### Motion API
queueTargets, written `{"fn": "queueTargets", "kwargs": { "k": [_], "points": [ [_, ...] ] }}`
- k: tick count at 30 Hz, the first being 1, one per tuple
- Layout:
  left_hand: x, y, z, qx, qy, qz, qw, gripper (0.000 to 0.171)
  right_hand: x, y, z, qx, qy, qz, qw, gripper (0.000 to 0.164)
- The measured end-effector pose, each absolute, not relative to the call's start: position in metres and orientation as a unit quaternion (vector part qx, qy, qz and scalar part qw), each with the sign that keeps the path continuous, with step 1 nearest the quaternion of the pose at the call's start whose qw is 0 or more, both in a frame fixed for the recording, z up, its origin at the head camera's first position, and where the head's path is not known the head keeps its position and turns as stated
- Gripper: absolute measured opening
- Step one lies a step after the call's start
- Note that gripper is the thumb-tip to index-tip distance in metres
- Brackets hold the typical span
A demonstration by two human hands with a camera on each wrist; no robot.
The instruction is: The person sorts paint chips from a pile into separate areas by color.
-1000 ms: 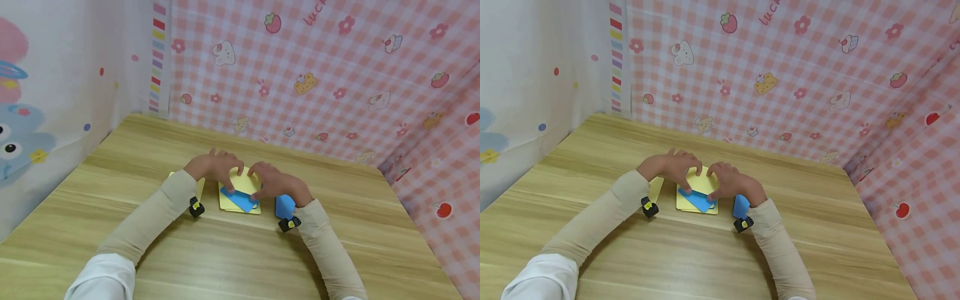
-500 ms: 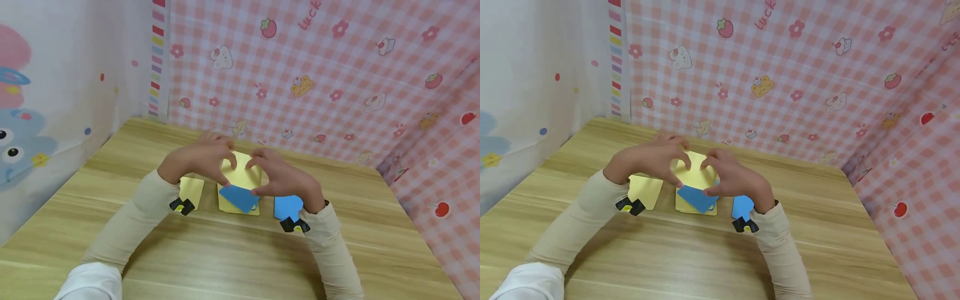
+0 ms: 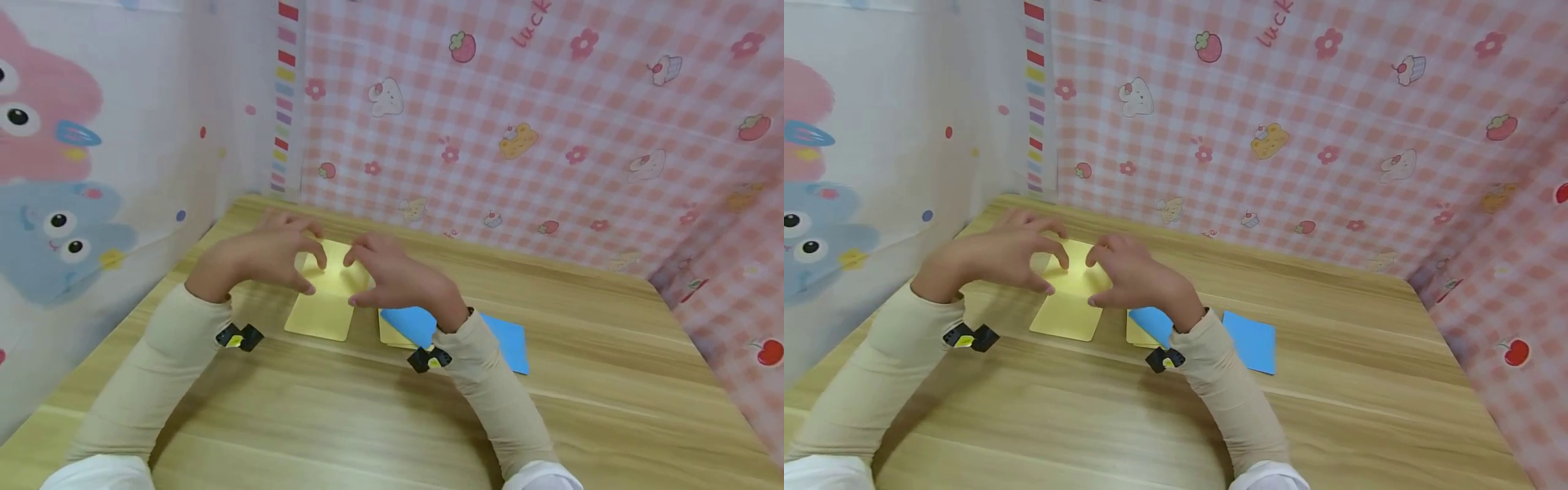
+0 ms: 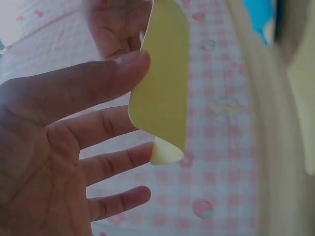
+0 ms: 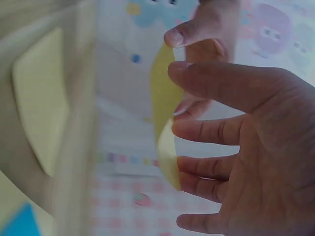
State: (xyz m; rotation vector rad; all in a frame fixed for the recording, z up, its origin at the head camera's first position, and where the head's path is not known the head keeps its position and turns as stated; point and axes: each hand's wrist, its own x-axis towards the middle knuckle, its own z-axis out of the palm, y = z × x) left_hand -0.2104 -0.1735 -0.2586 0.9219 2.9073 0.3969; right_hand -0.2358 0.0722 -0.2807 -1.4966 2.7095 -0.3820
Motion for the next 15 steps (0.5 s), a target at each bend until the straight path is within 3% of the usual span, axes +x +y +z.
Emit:
{"fn": "queueTargets", "kwargs": {
  "k": [9, 15],
  "points": [
    [-0.226, -0.197, -0.314, 0.284, 0.947, 0.122, 0.086, 0.043, -0.244, 0.039, -0.326, -0.42, 0.897, -0.07, 0.117, 0.066],
    [-0.237, -0.198, -0.341, 0.295, 0.941, 0.125, 0.114, 0.049, -0.248, 0.031, -0.343, -0.403, 0.903, -0.039, 0.144, 0.068]
  ]
}}
